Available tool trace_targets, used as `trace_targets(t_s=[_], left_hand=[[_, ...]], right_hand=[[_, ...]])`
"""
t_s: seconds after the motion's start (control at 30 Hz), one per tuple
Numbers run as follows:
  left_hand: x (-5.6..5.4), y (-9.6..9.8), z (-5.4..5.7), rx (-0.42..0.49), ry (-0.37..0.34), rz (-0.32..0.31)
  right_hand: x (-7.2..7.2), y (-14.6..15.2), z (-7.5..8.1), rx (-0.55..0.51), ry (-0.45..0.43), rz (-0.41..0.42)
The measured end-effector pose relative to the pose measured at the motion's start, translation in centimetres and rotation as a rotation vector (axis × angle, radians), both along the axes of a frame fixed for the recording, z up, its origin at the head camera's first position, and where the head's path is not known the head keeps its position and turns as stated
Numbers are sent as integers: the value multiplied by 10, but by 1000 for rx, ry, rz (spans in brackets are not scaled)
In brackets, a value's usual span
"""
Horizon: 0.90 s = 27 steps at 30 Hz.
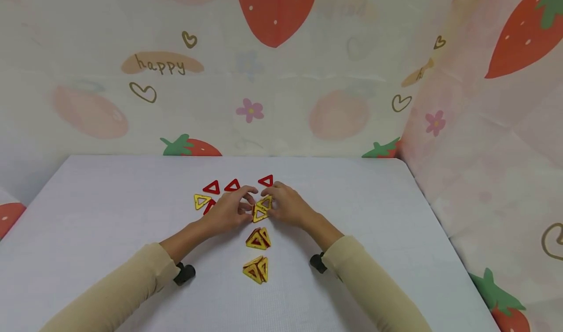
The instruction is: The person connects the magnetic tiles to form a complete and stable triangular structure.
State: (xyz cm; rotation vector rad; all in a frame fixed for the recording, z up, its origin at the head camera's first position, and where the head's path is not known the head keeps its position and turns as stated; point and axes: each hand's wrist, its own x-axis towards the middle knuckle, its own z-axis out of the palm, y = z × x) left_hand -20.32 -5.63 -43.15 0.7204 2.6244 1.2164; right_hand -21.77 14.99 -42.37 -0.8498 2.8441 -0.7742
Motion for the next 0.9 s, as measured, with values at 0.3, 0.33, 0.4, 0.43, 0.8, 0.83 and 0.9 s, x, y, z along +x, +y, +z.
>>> trace_targets(t_s=[0.3, 0.33, 0.4, 0.43, 0.8, 0.83, 0.9], left_hand=[[1, 0, 0, -2, 18, 7], [2, 0, 0, -1, 19, 7], [2, 1, 0, -1, 19, 9], [2, 1, 0, -2, 20, 10], [3, 2, -2, -6, 39, 4], [4, 2, -2, -6, 40, 4], [4, 2, -2, -6, 42, 4]], right_hand=[[1, 2, -2, 2, 39, 32], [2, 2, -2, 1, 45, 35], [3, 2, -2, -9, 59, 51], [3, 2, -2, -14, 65, 60], [5, -3, -3, -33, 60, 78], [5, -3, -3, -31, 60, 75], [5, -4, -3, -30, 54, 69]])
